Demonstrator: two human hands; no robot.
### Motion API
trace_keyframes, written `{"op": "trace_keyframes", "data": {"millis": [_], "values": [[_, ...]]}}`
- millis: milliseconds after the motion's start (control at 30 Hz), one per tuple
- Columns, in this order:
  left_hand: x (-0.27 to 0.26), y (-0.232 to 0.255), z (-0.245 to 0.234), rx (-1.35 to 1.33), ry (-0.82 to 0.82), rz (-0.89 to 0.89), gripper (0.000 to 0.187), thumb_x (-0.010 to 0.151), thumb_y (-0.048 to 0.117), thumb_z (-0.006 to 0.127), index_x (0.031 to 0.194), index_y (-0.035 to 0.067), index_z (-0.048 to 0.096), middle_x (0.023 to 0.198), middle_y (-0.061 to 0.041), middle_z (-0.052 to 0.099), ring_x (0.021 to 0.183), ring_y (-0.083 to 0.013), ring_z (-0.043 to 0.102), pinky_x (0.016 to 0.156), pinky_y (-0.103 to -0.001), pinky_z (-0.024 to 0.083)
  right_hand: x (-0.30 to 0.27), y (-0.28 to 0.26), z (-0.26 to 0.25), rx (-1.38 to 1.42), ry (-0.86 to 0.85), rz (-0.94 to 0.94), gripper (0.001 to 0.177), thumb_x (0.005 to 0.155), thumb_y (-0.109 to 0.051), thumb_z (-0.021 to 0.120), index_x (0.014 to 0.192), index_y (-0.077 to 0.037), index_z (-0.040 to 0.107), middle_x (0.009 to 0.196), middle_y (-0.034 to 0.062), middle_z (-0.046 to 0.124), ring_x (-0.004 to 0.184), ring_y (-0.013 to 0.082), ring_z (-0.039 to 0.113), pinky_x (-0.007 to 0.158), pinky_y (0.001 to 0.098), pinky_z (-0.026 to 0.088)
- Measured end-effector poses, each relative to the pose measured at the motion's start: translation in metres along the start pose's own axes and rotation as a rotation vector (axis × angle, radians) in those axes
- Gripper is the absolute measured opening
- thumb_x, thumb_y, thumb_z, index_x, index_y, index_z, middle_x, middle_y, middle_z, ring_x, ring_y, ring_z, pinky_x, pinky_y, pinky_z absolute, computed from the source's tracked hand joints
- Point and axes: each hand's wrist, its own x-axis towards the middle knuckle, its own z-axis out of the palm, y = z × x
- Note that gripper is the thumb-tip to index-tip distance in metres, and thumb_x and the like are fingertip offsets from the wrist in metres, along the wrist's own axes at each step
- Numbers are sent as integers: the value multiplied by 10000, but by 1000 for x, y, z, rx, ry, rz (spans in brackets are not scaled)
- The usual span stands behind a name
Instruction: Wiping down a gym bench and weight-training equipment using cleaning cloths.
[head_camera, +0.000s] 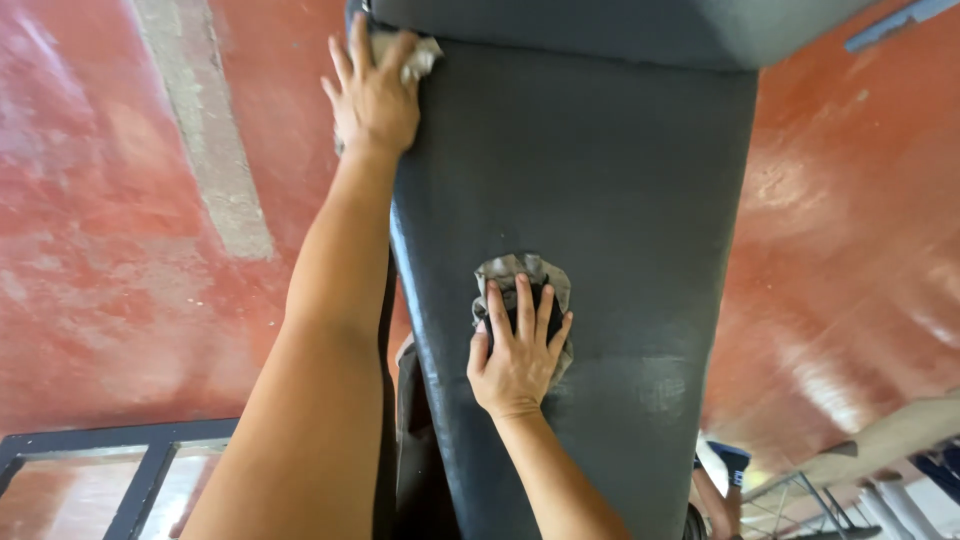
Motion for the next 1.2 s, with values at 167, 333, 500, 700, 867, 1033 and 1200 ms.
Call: {"op": "trace_keyframes", "data": {"millis": [167, 333, 500, 700, 867, 1033, 1200], "values": [[-9, 17, -11, 99, -22, -45, 470, 1060, 435, 635, 1517, 427, 523, 1614, -40, 147, 1457, -421, 119, 1087, -750, 312, 1, 0, -1, 35, -10, 1, 669, 855, -309, 620, 1506, -214, 496, 1622, 123, 371, 1477, 482, 335, 1146, 744, 250], [-104, 21, -2, 134, 86, 392, 536, 960, 284, 638, 1494, 284, 585, 1636, -120, 322, 1472, -478, 255, 1134, -757, 103, 0, 4, 12, 72, 87, 19, 532, 956, -293, 567, 1477, -189, 536, 1589, 108, 415, 1469, 437, 356, 1175, 683, 248], [-244, 50, -18, 256, 49, 647, 672, 868, 330, 633, 1524, 263, 506, 1629, -96, 380, 1480, -421, 322, 1162, -691, 192, -13, 36, 22, 206, 255, 24, 493, 949, -203, 610, 1431, -117, 552, 1529, 120, 507, 1432, 409, 443, 1169, 597, 315], [-465, 93, -50, 181, -58, 872, 662, 844, 416, 635, 1483, 281, 523, 1552, -31, 476, 1472, -351, 356, 1192, -663, 203, -106, 142, -15, 164, 193, -113, 534, 891, -125, 621, 1421, -167, 566, 1507, 65, 541, 1410, 372, 480, 1170, 498, 350], [-624, 110, -90, -261, -256, 947, 632, 820, 322, 664, 1422, 143, 594, 1544, -151, 492, 1461, -430, 353, 1185, -657, 118, -222, 131, -72, 306, 140, -277, 508, 869, -54, 628, 1367, -153, 611, 1460, 75, 580, 1384, 348, 512, 1131, 451, 395], [-650, 63, -66, 3, -37, 1070, 675, 791, 368, 657, 1458, 347, 553, 1635, -19, 375, 1502, -337, 296, 1178, -659, 158, -332, 135, -96, 340, 220, -350, 484, 861, -85, 637, 1343, -129, 631, 1467, 53, 582, 1389, 345, 521, 1149, 488, 382], [-542, 69, -44, -41, 429, 953, 591, 807, 443, 661, 1327, 163, 630, 1421, -84, 598, 1359, -431, 505, 993, -785, 371, -347, 170, -50, 275, 358, -324, 310, 1000, -312, 613, 1269, -179, 693, 1422, 40, 636, 1346, 288, 560, 1223, 562, 166]]}}
